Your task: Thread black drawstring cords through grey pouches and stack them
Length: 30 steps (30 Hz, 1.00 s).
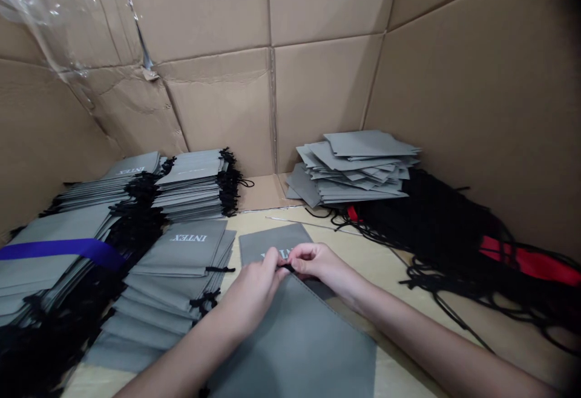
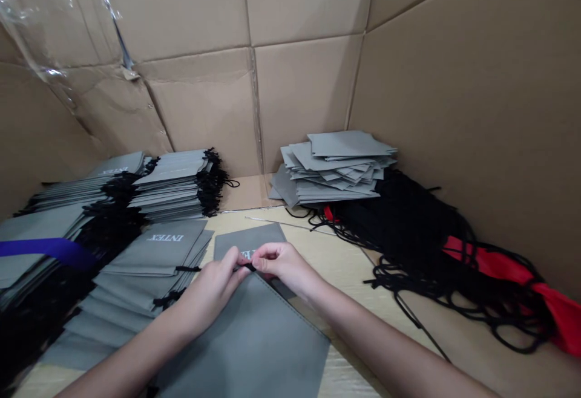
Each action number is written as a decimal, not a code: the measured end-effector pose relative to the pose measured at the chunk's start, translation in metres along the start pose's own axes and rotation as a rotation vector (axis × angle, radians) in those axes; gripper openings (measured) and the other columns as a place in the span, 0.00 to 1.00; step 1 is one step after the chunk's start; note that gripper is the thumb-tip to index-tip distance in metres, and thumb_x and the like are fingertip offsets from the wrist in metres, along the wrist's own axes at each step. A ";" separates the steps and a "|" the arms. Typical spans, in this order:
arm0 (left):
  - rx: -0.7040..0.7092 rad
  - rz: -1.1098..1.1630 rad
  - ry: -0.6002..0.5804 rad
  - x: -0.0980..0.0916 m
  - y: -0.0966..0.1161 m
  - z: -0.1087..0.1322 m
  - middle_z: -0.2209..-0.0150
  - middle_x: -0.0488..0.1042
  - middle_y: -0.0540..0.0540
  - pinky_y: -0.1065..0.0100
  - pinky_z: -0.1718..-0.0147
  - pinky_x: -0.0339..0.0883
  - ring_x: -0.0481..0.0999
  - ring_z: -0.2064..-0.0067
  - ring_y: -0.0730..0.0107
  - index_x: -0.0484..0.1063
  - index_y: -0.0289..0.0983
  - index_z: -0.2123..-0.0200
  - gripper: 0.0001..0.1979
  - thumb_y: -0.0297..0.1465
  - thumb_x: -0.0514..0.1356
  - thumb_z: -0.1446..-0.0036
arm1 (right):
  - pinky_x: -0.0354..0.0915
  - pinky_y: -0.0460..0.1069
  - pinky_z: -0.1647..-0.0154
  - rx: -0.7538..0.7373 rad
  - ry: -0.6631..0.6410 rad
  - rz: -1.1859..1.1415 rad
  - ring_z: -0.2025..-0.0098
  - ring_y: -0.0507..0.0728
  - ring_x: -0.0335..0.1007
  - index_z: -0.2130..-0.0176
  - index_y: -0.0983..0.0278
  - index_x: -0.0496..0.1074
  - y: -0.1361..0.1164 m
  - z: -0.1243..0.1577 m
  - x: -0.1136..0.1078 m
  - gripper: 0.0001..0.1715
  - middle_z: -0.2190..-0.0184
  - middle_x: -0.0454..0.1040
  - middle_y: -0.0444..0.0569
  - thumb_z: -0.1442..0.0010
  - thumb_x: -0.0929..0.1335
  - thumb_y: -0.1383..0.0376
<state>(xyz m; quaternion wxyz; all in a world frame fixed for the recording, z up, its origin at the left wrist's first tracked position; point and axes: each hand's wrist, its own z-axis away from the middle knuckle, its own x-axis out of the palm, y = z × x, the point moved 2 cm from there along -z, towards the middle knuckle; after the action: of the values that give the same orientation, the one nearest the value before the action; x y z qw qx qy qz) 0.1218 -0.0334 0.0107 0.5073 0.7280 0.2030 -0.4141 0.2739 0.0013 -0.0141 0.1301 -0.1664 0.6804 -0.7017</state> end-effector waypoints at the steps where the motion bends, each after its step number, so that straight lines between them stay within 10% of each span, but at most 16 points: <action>1: 0.002 0.001 0.002 0.000 0.000 0.000 0.62 0.75 0.45 0.67 0.67 0.63 0.75 0.62 0.61 0.58 0.41 0.65 0.03 0.32 0.48 0.40 | 0.50 0.45 0.75 -0.045 0.007 0.025 0.78 0.48 0.54 0.75 0.66 0.70 0.001 -0.001 0.000 0.18 0.79 0.65 0.40 0.56 0.73 0.54; 30: 0.072 0.057 -0.040 -0.011 0.007 0.002 0.64 0.75 0.48 0.71 0.67 0.61 0.74 0.63 0.64 0.63 0.42 0.62 0.07 0.36 0.48 0.39 | 0.56 0.49 0.62 -0.254 0.146 0.554 0.64 0.54 0.60 0.68 0.61 0.58 -0.002 0.017 0.015 0.17 0.69 0.63 0.44 0.35 0.53 0.55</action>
<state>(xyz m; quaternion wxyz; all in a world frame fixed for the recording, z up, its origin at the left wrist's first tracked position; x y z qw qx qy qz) 0.1195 -0.0368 0.0233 0.4963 0.7428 0.1571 -0.4210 0.2674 -0.0207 -0.0113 0.2455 0.0611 0.7896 -0.5591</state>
